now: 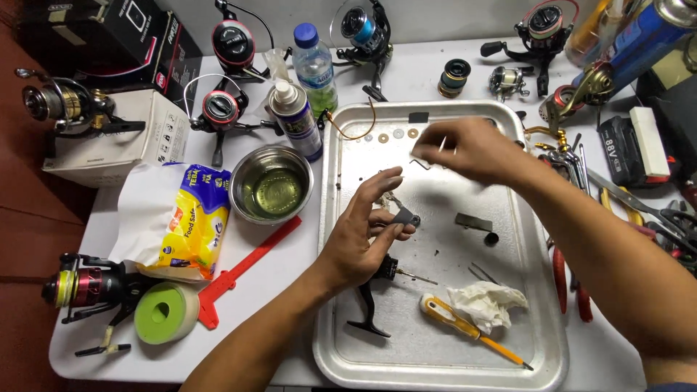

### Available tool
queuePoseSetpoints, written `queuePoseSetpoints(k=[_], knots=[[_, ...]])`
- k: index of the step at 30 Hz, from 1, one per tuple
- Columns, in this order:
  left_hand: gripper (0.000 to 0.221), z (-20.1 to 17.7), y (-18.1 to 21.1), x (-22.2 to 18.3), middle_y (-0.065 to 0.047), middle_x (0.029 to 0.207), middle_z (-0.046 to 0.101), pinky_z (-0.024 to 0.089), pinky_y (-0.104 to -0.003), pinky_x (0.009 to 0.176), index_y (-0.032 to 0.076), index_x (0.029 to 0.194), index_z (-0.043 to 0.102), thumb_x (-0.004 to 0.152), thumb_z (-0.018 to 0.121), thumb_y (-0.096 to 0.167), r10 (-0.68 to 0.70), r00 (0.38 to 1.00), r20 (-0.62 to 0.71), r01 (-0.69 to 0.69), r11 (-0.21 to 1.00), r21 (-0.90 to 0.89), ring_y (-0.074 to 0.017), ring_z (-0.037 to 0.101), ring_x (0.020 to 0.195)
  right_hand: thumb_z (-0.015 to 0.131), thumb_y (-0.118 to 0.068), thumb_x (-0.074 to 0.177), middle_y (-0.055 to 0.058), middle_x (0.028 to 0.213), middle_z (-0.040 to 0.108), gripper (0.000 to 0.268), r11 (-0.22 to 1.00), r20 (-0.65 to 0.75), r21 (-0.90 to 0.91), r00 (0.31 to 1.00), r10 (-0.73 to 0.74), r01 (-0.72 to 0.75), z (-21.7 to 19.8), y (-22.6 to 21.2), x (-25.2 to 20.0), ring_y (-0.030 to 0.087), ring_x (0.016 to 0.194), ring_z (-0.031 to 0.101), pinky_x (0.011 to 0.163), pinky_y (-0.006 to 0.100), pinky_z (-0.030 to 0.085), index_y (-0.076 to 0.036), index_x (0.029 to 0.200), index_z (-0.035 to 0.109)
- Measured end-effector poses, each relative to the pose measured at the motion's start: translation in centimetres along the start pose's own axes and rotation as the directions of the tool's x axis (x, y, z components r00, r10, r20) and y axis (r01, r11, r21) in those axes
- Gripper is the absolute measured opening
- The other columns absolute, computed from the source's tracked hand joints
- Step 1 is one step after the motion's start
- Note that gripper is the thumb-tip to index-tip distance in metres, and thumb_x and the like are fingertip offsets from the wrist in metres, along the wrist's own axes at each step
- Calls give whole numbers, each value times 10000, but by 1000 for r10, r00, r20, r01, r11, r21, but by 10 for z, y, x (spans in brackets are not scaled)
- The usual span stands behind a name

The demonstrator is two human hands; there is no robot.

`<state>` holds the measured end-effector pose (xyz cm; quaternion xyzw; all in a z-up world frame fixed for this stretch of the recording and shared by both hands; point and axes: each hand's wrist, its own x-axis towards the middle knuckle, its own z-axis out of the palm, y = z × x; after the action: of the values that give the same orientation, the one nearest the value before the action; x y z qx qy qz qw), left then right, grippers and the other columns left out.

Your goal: Disassembling, cleaning, and repairing internal components of a fishing reel on a workbench.

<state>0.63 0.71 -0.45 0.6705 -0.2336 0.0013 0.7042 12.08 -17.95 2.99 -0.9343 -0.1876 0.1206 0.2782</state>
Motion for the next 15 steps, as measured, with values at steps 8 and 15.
queuePoseSetpoints(k=[8,15], knots=[[519,7,-2,-4,-190,1458,225,598,-353,722,50,1355,290,889,489,-62,57,992,108,-62,997,43,-266,654,844,665,-179,785,131,689,707,137,932,232,363,966,-117,26,10,-16,-67,213,653,656,592,317,528,-73,870,680],[405,-10,-16,3,-192,1275,430,595,-340,615,28,1252,422,863,533,-4,52,995,90,-71,972,222,-241,659,739,593,-64,827,185,573,651,116,726,46,687,999,4,-34,12,26,-88,202,354,535,299,271,420,7,902,540]])
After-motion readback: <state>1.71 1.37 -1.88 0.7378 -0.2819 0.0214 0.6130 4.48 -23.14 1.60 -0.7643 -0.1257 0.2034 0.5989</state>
